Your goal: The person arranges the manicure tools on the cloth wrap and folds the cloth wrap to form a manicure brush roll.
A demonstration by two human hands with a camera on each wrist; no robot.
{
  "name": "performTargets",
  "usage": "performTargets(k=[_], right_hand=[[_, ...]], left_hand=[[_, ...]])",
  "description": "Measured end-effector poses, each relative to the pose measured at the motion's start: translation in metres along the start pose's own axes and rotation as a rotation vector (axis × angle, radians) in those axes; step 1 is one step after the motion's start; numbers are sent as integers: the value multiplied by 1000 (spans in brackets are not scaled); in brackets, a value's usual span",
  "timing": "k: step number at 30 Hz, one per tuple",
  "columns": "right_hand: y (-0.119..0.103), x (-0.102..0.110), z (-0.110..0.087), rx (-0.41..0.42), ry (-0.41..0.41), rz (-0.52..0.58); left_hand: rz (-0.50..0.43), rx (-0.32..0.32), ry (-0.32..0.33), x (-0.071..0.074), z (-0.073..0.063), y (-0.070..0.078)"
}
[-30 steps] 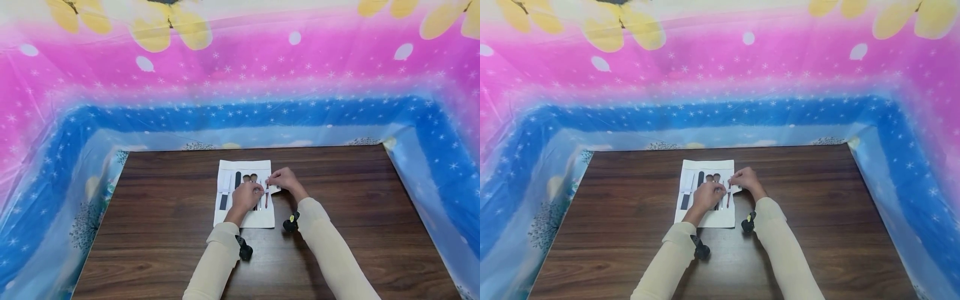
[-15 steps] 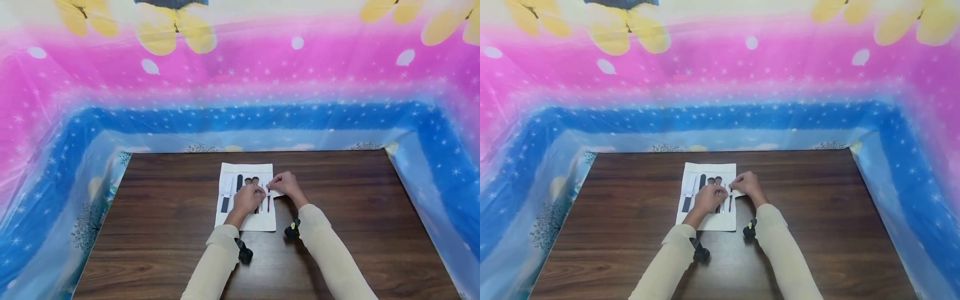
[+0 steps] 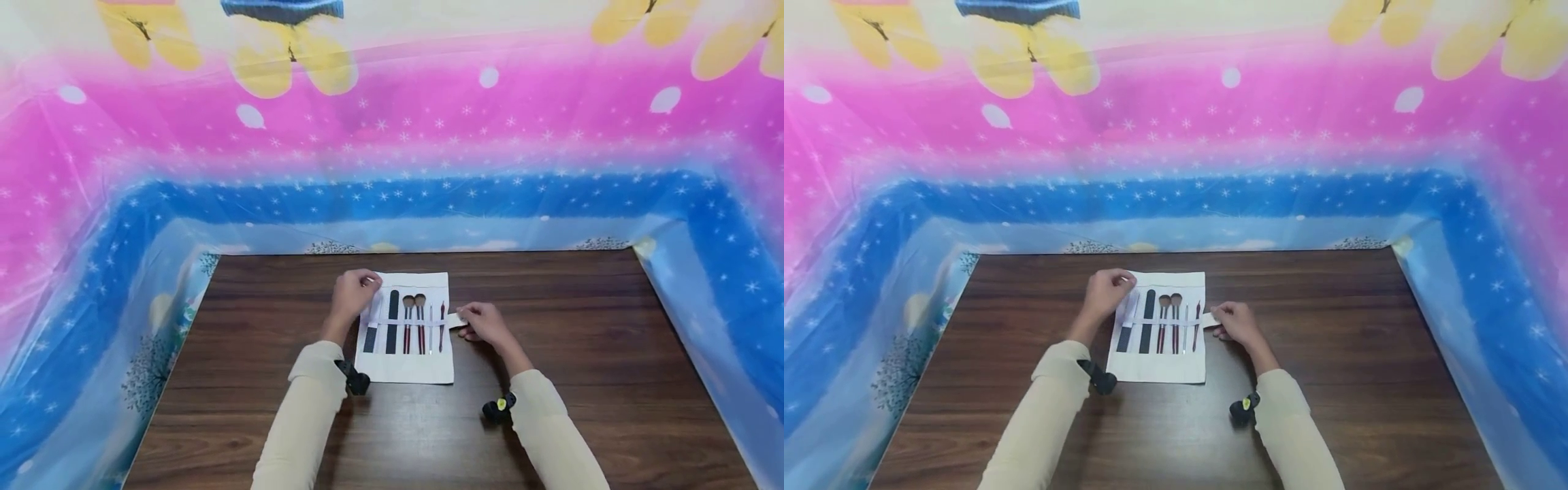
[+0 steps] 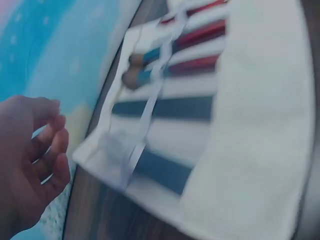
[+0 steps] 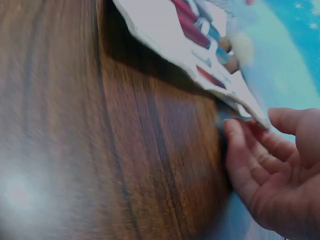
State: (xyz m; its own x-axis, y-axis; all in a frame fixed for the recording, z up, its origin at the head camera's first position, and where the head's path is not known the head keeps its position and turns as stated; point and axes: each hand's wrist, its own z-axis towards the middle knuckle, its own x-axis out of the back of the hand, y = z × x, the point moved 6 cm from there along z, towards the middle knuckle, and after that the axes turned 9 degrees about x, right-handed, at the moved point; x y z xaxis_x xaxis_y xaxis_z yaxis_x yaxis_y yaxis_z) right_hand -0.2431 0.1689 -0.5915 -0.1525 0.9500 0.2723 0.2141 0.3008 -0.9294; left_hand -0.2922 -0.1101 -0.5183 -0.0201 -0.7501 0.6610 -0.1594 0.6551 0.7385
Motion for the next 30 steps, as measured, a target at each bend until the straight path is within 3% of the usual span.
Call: performTargets(k=[3,10,15,18,22,26,30], right_hand=[[3,-2,-13,-45,-29,63],[13,-7,-45,-97,-89,138],[19,-21,-62,-127,-197,173],[21,-31,-69,-150,-281,187],[24,-41,-75,-167,-343,198],[24,-43,-78,-157,-336,195],[24,-38,-79,-148,-316,198]], left_hand=[[-7,59,8,9,13,-11],[-76,133,-121,-1,32,-25],[-80,165,-264,-12,36,-23],[-64,145,-303,-17,35,-18],[-44,130,-248,-17,35,-14],[-50,158,-157,-13,35,-18],[-51,184,-135,-11,36,-25]])
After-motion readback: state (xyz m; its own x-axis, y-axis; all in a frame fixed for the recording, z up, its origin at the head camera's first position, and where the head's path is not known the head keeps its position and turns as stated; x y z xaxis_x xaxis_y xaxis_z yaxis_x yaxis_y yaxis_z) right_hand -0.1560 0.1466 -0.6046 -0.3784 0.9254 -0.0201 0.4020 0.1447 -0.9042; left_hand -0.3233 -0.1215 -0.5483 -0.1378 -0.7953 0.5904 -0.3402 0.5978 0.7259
